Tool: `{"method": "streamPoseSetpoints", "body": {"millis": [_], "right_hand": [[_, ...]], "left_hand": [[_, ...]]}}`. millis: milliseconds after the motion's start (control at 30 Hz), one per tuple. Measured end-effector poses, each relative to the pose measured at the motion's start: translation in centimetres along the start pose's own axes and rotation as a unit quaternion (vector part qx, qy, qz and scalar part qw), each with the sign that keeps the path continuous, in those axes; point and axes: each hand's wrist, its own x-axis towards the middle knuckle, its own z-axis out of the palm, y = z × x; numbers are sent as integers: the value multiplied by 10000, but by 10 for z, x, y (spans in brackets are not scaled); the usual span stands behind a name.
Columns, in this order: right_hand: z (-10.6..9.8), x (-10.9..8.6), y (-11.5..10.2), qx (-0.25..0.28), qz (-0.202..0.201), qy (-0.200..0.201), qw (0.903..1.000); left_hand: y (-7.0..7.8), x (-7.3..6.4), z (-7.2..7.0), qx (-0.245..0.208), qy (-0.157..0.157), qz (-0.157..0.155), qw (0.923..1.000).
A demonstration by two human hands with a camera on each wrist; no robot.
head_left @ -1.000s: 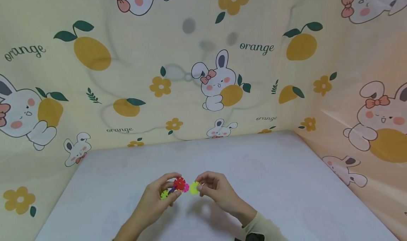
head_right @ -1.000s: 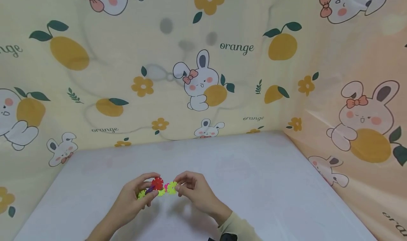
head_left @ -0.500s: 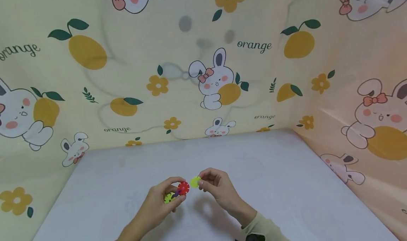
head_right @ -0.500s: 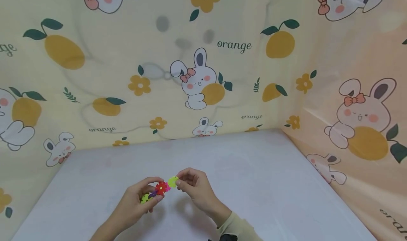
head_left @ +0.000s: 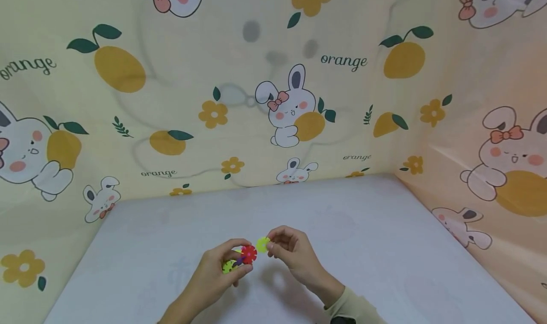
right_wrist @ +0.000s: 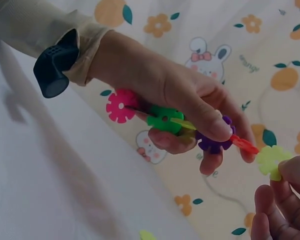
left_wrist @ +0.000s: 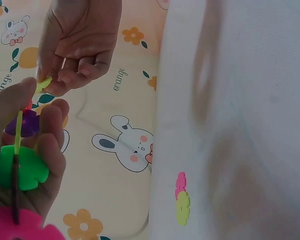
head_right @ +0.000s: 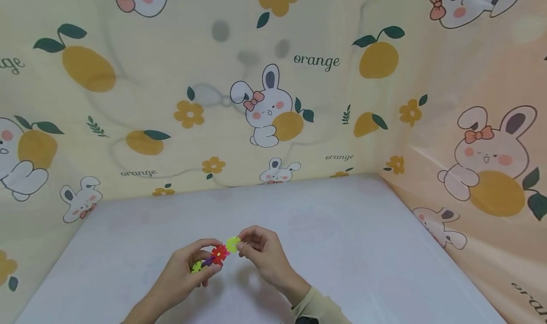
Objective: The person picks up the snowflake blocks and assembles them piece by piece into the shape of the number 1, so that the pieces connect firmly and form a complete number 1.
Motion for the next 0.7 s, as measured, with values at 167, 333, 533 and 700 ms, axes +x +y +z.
{"method": "streamPoseSetpoints", "body": {"millis": [167,333,533,700], "right_hand": [[0,0,2,-83,-113,17,9999],[1,0,3,-238,-238,-39,9994],[1,-1,1,-341,-373,-141,9986],[3,-2,1,-316,-564,23,9979]], "left_hand": [[0,0,0,27,19,48,10000],[0,-1,1,87,28,-7,10000],[1,0,1,149,-65,-41,9999],[-1,0,2,152,-110,-8,9998]]}}
